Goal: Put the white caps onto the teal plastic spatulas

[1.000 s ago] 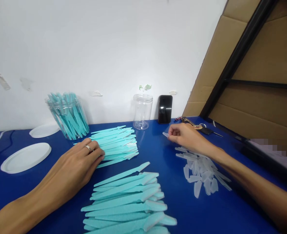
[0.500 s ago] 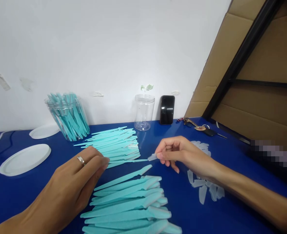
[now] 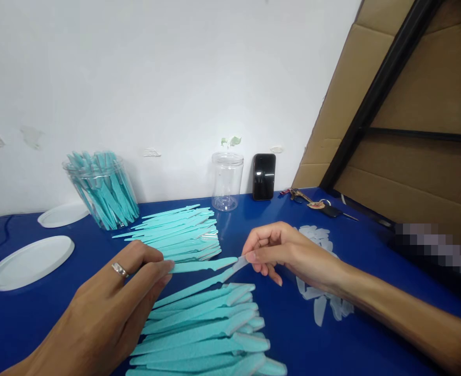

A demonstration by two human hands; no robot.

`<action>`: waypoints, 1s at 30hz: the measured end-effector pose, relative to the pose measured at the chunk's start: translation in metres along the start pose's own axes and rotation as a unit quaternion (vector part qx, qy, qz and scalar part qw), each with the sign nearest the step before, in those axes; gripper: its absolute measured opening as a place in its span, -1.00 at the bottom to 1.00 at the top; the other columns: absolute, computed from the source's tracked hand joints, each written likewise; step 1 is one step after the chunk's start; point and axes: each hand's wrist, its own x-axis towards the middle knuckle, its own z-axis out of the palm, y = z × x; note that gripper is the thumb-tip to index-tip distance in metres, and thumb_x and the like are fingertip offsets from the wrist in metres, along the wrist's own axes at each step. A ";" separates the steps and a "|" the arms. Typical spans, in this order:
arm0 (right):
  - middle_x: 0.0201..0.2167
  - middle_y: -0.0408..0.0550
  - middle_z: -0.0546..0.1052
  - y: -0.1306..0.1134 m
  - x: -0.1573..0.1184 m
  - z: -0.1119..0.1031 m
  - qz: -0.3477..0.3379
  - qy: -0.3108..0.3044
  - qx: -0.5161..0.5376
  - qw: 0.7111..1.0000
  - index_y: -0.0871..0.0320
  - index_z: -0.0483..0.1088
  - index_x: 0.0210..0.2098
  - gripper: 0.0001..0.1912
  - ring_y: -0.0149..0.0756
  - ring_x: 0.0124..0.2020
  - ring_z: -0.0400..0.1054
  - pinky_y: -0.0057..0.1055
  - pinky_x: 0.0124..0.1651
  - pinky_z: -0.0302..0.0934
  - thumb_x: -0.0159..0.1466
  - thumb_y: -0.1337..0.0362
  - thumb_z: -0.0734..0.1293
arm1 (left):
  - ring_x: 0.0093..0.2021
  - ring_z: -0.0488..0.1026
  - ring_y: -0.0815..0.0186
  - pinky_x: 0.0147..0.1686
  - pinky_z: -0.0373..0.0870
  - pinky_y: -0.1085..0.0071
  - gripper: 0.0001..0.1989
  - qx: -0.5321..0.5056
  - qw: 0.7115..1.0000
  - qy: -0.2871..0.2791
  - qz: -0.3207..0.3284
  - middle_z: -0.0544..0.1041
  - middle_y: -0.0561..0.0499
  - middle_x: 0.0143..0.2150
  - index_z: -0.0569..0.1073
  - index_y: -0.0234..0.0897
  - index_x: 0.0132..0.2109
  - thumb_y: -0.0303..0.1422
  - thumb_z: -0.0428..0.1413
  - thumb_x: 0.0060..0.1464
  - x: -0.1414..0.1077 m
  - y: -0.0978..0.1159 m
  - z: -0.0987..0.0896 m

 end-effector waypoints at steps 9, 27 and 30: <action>-0.56 -0.14 0.55 -0.003 -0.004 0.003 -0.015 0.012 -0.002 1.000 0.21 0.68 -0.39 -0.82 -0.42 -0.53 0.35 -0.60 -0.59 0.28 0.11 0.27 0.67 | -0.19 0.53 0.34 -0.24 0.42 0.43 -0.81 -0.014 0.999 0.024 0.017 0.49 0.00 -0.07 0.44 -0.14 0.09 -0.39 -0.08 0.62 0.000 -0.002 0.001; -0.55 -0.15 0.55 0.000 -0.002 0.000 -0.017 0.014 -0.013 1.000 0.20 0.68 -0.39 -0.76 -0.43 -0.55 0.34 -0.57 -0.58 0.28 0.12 0.20 0.70 | -0.20 0.57 0.33 -0.28 0.41 0.44 -0.83 -0.023 1.000 0.005 -0.003 0.52 0.01 -0.07 0.43 -0.12 0.12 -0.43 -0.02 0.58 -0.001 0.001 -0.001; -0.54 -0.12 0.59 0.001 -0.003 0.005 -0.014 0.000 0.002 1.000 0.21 0.68 -0.36 -0.72 -0.41 -0.52 0.39 -0.56 -0.56 0.34 0.11 0.18 0.72 | -0.22 0.57 0.33 -0.31 0.39 0.43 -0.83 -0.026 1.000 0.005 0.002 0.51 0.01 -0.08 0.42 -0.10 0.08 -0.46 -0.03 0.57 0.000 0.006 -0.002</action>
